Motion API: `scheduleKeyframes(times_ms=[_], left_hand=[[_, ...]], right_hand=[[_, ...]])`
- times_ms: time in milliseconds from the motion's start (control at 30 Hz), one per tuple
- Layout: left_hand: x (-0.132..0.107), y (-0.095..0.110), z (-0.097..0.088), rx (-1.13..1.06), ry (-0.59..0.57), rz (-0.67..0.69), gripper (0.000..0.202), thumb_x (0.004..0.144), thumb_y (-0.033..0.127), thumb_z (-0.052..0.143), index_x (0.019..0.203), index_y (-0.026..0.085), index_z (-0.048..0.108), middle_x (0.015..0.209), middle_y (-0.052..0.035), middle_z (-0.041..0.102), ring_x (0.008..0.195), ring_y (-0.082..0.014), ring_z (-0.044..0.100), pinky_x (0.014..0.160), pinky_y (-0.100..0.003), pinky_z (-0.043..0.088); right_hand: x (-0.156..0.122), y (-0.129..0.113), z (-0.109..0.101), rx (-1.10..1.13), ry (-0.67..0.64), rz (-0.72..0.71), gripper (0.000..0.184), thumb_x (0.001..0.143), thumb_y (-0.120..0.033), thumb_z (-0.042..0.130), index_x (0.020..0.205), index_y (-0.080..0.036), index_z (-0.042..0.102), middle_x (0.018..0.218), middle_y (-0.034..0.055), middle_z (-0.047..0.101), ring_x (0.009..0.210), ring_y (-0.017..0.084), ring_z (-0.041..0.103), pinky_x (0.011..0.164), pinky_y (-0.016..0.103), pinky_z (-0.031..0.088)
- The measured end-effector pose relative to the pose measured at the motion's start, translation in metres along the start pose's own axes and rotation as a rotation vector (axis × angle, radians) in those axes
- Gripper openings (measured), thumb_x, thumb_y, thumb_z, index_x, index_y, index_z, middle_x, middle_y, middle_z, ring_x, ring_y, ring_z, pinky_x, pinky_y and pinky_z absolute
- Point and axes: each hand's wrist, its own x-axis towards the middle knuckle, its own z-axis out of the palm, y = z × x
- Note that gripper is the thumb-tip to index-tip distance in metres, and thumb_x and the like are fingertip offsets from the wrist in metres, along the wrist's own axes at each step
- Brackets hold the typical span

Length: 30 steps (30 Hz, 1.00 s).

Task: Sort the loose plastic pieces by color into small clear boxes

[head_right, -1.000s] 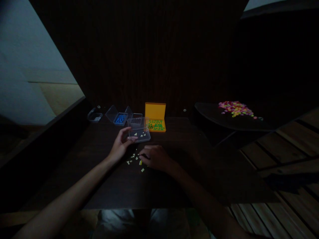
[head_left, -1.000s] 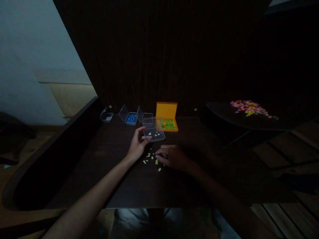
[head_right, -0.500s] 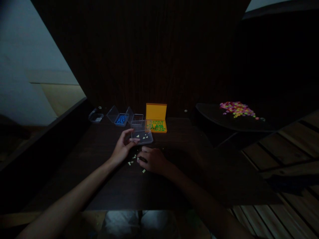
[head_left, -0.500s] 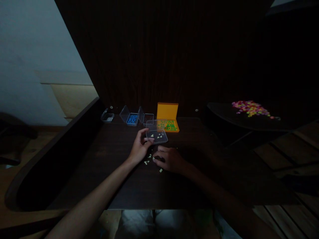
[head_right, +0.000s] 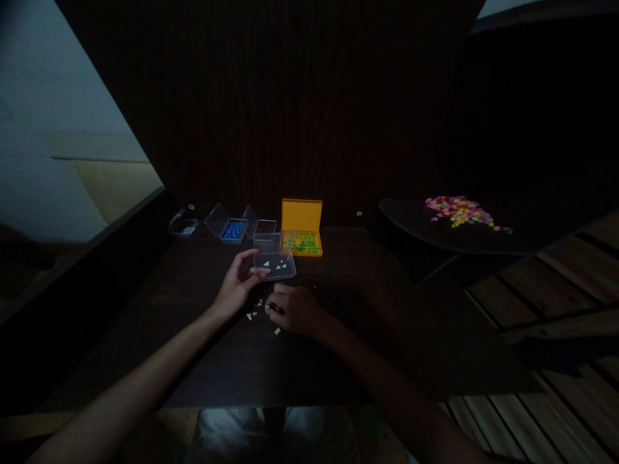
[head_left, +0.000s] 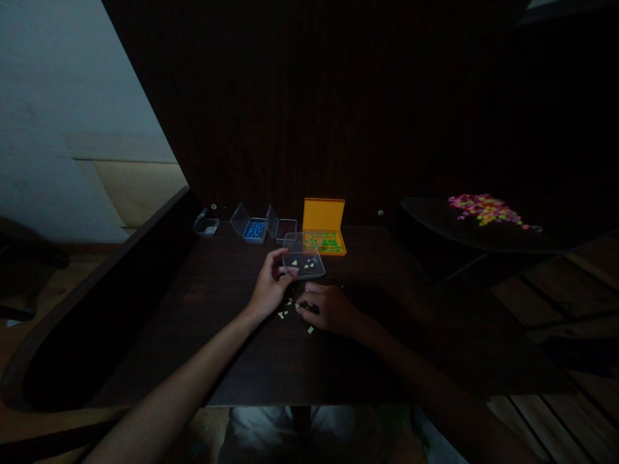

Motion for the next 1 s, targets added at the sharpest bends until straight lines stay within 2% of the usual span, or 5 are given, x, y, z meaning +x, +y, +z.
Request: scheduleKeyframes(times_ms=[233,467,600,767,1000], left_hand=[[0.0006,-0.002,0.0,-0.006,0.001,0.003,0.048,0.07,0.023,0.068,0.114,0.023,0.049,0.124,-0.0059,0.054,0.09,-0.0169,0.066,0.091,-0.041,0.051],[0.0009,-0.0029,0.0004,-0.01,0.013,-0.001,0.049,0.069,0.023,0.069,0.114,0.023,0.049,0.129,-0.0064,0.052,0.089,-0.0165,0.066,0.089,-0.039,0.052],[-0.0004,-0.0013,0.0013,-0.017,0.01,-0.016,0.05,0.068,0.023,0.069,0.114,0.022,0.049,0.123,-0.0051,0.057,0.089,-0.0163,0.066,0.087,-0.036,0.052],[-0.0018,-0.0006,0.0017,-0.004,-0.009,-0.028,0.051,0.07,0.023,0.068,0.116,0.022,0.048,0.107,-0.0036,0.062,0.092,-0.0188,0.066,0.087,-0.036,0.051],[-0.0013,-0.0013,0.0017,-0.008,-0.013,-0.029,0.051,0.069,0.023,0.069,0.116,0.022,0.048,0.106,-0.0033,0.063,0.089,-0.0181,0.066,0.085,-0.035,0.051]], right_hand=[[0.0001,0.0,-0.0006,0.0,0.006,-0.005,0.011,0.086,-0.026,0.062,0.09,-0.018,0.068,0.083,0.0023,0.061,0.067,0.012,0.057,0.061,0.023,0.039],[0.001,-0.0015,-0.0031,0.0,0.001,0.043,0.012,0.083,-0.028,0.065,0.092,-0.019,0.067,0.083,0.0011,0.06,0.066,0.011,0.055,0.061,0.022,0.038],[0.0004,-0.0007,-0.0037,-0.012,-0.009,0.079,0.014,0.082,-0.03,0.067,0.089,-0.018,0.066,0.08,0.0005,0.059,0.064,0.011,0.054,0.059,0.023,0.037],[0.001,0.0003,-0.0022,0.008,-0.01,0.034,0.011,0.085,-0.027,0.064,0.088,-0.018,0.068,0.082,0.0017,0.06,0.066,0.011,0.056,0.061,0.023,0.039],[0.0015,0.0018,0.0007,0.022,0.003,0.033,0.012,0.085,-0.028,0.064,0.09,-0.018,0.069,0.081,0.0013,0.061,0.064,0.011,0.055,0.061,0.023,0.039]])
